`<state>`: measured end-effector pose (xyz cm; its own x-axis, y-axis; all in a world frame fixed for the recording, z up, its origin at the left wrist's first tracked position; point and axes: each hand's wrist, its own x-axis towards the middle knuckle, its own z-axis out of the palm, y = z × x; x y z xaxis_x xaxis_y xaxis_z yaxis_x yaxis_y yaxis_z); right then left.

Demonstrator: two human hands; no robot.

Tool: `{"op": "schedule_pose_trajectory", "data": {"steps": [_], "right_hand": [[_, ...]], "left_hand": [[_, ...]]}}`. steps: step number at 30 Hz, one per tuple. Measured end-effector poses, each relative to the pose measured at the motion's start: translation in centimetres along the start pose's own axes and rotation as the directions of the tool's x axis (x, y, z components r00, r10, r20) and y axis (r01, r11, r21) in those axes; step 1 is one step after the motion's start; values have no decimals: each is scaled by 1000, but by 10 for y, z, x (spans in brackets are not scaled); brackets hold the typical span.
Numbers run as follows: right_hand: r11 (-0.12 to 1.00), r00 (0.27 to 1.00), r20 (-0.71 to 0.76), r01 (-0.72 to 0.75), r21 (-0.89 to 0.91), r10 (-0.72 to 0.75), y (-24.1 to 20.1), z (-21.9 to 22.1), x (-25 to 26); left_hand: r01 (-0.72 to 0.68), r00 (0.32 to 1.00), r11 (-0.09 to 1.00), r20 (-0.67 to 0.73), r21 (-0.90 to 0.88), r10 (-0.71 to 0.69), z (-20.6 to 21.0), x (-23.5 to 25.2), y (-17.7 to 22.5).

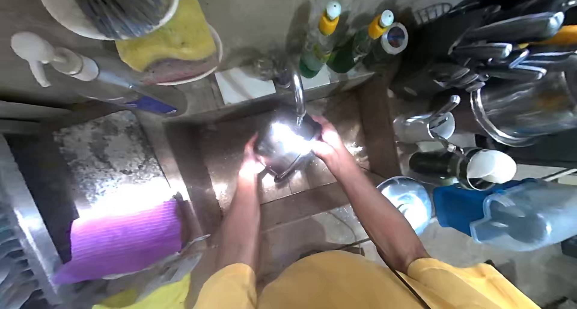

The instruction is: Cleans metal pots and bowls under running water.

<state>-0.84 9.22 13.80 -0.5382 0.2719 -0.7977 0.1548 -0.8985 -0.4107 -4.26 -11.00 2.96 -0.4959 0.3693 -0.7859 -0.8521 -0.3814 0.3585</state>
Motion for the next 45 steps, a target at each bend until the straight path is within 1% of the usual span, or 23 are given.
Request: {"op": "schedule_pose_trajectory", "data": {"steps": [4,5,6,7,9,11,12,14,15,16,17,18,19,21,23,25,27,29,32,36,40,43,45], "right_hand": [[997,997,-35,70,-41,-71,-27,-23,-28],[996,996,-33,76,-51,-78,-34,-28,-34],[994,996,-35,84,-65,-86,-41,-32,-40],[989,993,-42,101,-109,-106,-46,-35,-47],[921,977,-10,196,-337,-211,-52,-44,-59],[720,942,104,312,-619,-318,-56,-61,-62],[578,918,161,358,-733,-364,-57,-71,-61],[291,885,249,376,-880,-393,-58,-86,-66],[189,879,280,372,-909,-385,-59,-93,-72],[124,878,302,369,-921,-371,-60,-98,-82],[94,876,307,365,-926,-373,-62,-102,-89],[82,870,300,357,-931,-391,-66,-105,-93],[93,860,285,354,-931,-423,-70,-110,-95],[167,822,263,392,-905,-505,-80,-123,-92],[292,789,219,447,-845,-575,-90,-139,-85],[433,789,145,470,-770,-598,-99,-150,-80],[530,810,121,480,-699,-574,-105,-158,-80],[556,811,131,499,-665,-571,-112,-163,-78],[540,799,150,518,-663,-582,-120,-165,-75],[499,791,161,515,-697,-591,-128,-166,-70],[469,777,194,536,-702,-599,-134,-167,-67],[473,775,192,540,-696,-603,-136,-168,-68],[475,771,191,545,-690,-608,-136,-167,-69]], "left_hand": [[19,992,1000,124,-23,-16,36,17,-22],[44,983,999,181,-24,-39,44,19,-28],[71,977,997,201,14,-72,52,21,-33],[92,982,991,156,98,-106,60,25,-38],[80,987,935,105,345,-123,62,37,-46],[61,987,843,95,534,-132,47,40,-40],[42,986,803,104,595,-129,33,36,-33],[8,997,747,56,665,-60,13,17,-11],[-14,1000,732,23,681,-2,4,7,3],[-40,998,707,1,706,56,-7,-2,16],[-78,990,648,-18,757,140,-19,-10,26],[-97,971,556,-45,825,236,-31,-18,35],[-95,940,462,-74,882,334,-42,-27,42],[-51,844,351,-147,935,516,-56,-47,49],[-57,736,325,-181,944,653,-62,-62,50],[-133,672,327,-158,936,724,-66,-70,49],[-186,647,314,-125,931,752,-68,-75,50],[-188,637,311,-126,932,761,-66,-78,53],[-167,636,307,-136,937,760,-68,-84,59],[-78,647,308,-186,948,740,-77,-91,64],[-42,598,291,-209,956,774,-75,-95,69],[-7,589,296,-235,955,773,-59,-100,74],[-34,579,280,-210,959,788,-53,-97,80]]}}
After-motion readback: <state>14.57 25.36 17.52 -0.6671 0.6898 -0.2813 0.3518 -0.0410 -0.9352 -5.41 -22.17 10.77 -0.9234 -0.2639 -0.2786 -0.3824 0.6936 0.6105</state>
